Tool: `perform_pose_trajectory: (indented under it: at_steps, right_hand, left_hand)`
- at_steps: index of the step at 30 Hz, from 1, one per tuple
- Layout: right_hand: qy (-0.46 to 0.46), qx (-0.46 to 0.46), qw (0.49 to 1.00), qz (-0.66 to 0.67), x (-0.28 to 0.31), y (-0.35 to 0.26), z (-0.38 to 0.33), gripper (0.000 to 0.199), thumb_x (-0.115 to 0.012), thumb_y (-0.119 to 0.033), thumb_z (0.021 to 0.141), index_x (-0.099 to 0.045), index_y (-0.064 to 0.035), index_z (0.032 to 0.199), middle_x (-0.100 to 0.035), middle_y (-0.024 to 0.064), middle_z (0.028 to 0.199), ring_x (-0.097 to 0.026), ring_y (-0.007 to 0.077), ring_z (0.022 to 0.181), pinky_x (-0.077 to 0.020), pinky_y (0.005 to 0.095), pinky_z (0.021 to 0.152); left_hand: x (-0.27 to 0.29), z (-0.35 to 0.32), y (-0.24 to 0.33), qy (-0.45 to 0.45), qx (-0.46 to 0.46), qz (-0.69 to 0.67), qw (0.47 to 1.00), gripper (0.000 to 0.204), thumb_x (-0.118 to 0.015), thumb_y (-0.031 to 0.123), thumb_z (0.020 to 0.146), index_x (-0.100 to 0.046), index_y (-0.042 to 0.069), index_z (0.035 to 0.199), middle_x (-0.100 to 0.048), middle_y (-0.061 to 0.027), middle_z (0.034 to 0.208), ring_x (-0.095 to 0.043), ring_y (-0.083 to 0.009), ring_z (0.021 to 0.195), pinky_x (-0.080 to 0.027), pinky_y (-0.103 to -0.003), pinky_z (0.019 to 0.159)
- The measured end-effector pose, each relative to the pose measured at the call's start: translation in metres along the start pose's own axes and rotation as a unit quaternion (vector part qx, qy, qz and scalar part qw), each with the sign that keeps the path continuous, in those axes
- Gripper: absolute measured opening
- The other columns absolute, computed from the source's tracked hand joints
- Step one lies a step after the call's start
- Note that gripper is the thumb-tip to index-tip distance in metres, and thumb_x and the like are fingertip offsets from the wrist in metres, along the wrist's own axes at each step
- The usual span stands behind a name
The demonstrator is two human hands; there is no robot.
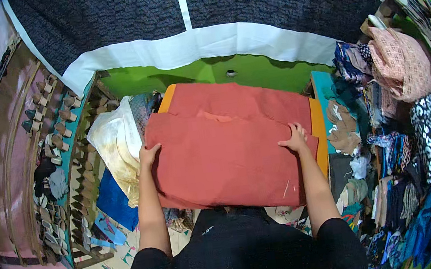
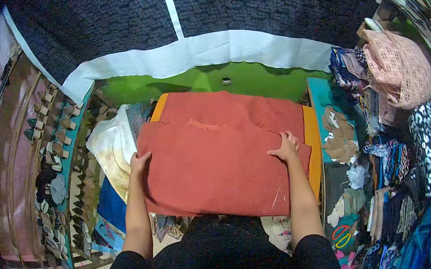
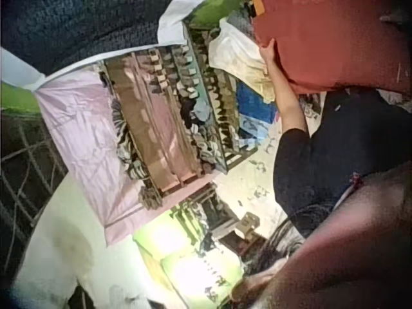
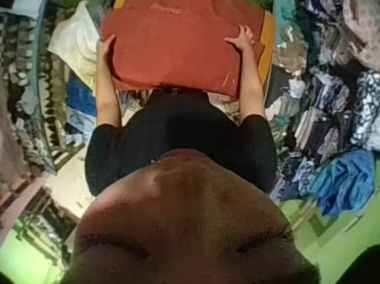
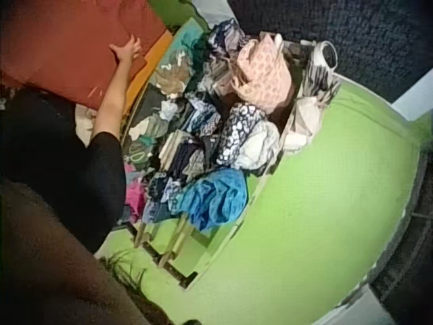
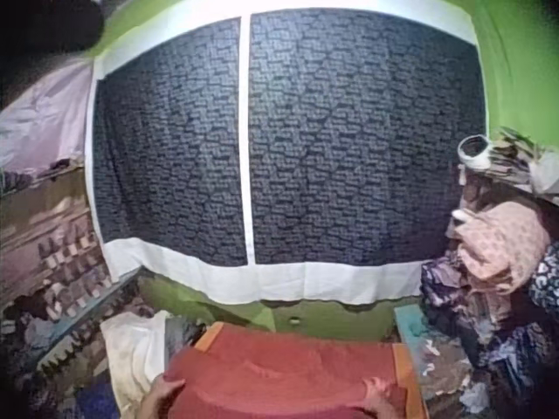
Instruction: Folding different pieces of fabric on a table and organizing them onto a shelf.
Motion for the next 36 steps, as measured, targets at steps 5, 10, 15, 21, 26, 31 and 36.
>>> perform_pose_trajectory:
  at_steps: [5, 10, 15, 21, 26, 31, 36]
  right_hand:
    - [-0.002, -0.011, 0.997, -0.074, 0.000, -0.004, 0.007, 0.078, -0.074, -0.046, 0.049, -0.045, -0.0108, 0.112, -0.047, 0.0125, 0.110, -0.040, 0.0293, 0.106, -0.0240, 0.0445, 0.091]
    - [-0.114, 0.048, 0.991, -0.050, -0.022, 0.013, 0.009, 0.062, -0.073, -0.044, 0.052, -0.053, -0.0095, 0.099, -0.057, 0.0115, 0.092, -0.051, 0.0297, 0.091, -0.0305, 0.0451, 0.085]
    - [-0.156, 0.035, 0.979, -0.128, 0.012, -0.022, -0.017, 0.059, -0.075, -0.034, 0.052, -0.053, -0.0050, 0.098, -0.057, 0.0140, 0.100, -0.053, 0.0279, 0.095, -0.0388, 0.0447, 0.079]
    - [-0.230, -0.055, 0.955, -0.180, 0.014, -0.002, -0.045, 0.040, -0.070, -0.028, 0.062, -0.057, -0.0063, 0.093, -0.057, 0.0136, 0.099, -0.054, 0.0304, 0.093, -0.0402, 0.0424, 0.078]
    - [0.072, 0.052, 0.991, -0.095, 0.063, -0.010, -0.099, 0.024, -0.059, -0.011, 0.067, -0.057, -0.0079, 0.091, -0.056, 0.0124, 0.090, -0.051, 0.0326, 0.084, -0.0397, 0.0391, 0.076]
    - [0.174, -0.032, 0.943, 0.281, 0.109, 0.034, -0.149, 0.033, -0.040, 0.009, 0.060, -0.052, 0.0005, 0.089, -0.054, 0.0123, 0.085, -0.052, 0.0259, 0.082, -0.0400, 0.0313, 0.077]
    - [0.249, 0.074, 0.933, 0.247, 0.208, -0.016, -0.077, 0.032, -0.037, 0.009, 0.062, -0.051, 0.0033, 0.089, -0.052, 0.0079, 0.083, -0.050, 0.0159, 0.083, -0.0380, 0.0253, 0.078]
  left_hand:
    - [-0.011, -0.001, 0.052, -0.059, 0.016, -0.057, 0.996, 0.023, -0.049, 0.003, 0.064, -0.055, -0.002, 0.086, -0.057, -0.0072, 0.070, -0.053, -0.0145, 0.057, -0.043, -0.026, 0.052]
    - [-0.005, -0.030, 0.090, -0.161, 0.025, -0.317, 0.934, 0.037, -0.042, 0.002, 0.062, -0.052, -0.001, 0.097, -0.057, -0.0091, 0.089, -0.054, -0.0192, 0.080, -0.042, -0.028, 0.074]
    - [0.010, -0.043, 0.084, -0.249, 0.079, -0.180, 0.948, 0.049, -0.065, 0.019, 0.067, -0.047, 0.001, 0.108, -0.054, -0.0078, 0.103, -0.049, -0.0171, 0.096, -0.038, -0.030, 0.085]
    - [0.009, -0.062, 0.108, -0.413, 0.118, 0.014, 0.903, 0.071, -0.072, 0.012, 0.058, -0.038, 0.000, 0.120, -0.050, -0.0068, 0.111, -0.048, -0.0160, 0.099, -0.039, -0.029, 0.086]
    - [0.053, -0.127, 0.173, -0.429, 0.049, -0.035, 0.901, 0.068, -0.072, 0.010, 0.060, -0.038, -0.001, 0.119, -0.049, -0.0052, 0.112, -0.044, -0.0144, 0.101, -0.035, -0.029, 0.090]
    - [0.112, -0.161, 0.231, -0.406, -0.060, -0.103, 0.906, 0.062, -0.074, 0.006, 0.056, -0.046, -0.006, 0.110, -0.055, -0.0078, 0.103, -0.051, -0.0140, 0.091, -0.039, -0.028, 0.082]
    - [0.072, -0.059, 0.296, -0.210, -0.181, -0.165, 0.947, 0.056, -0.067, 0.009, 0.066, -0.041, -0.001, 0.115, -0.052, -0.0086, 0.105, -0.052, -0.0156, 0.092, -0.041, -0.028, 0.081]
Point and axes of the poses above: each hand's wrist, its own z-axis towards the middle knuckle, its own x-axis out of the back of the hand, y = z × x, the point moved 5 cm from there along z, towards the middle knuckle
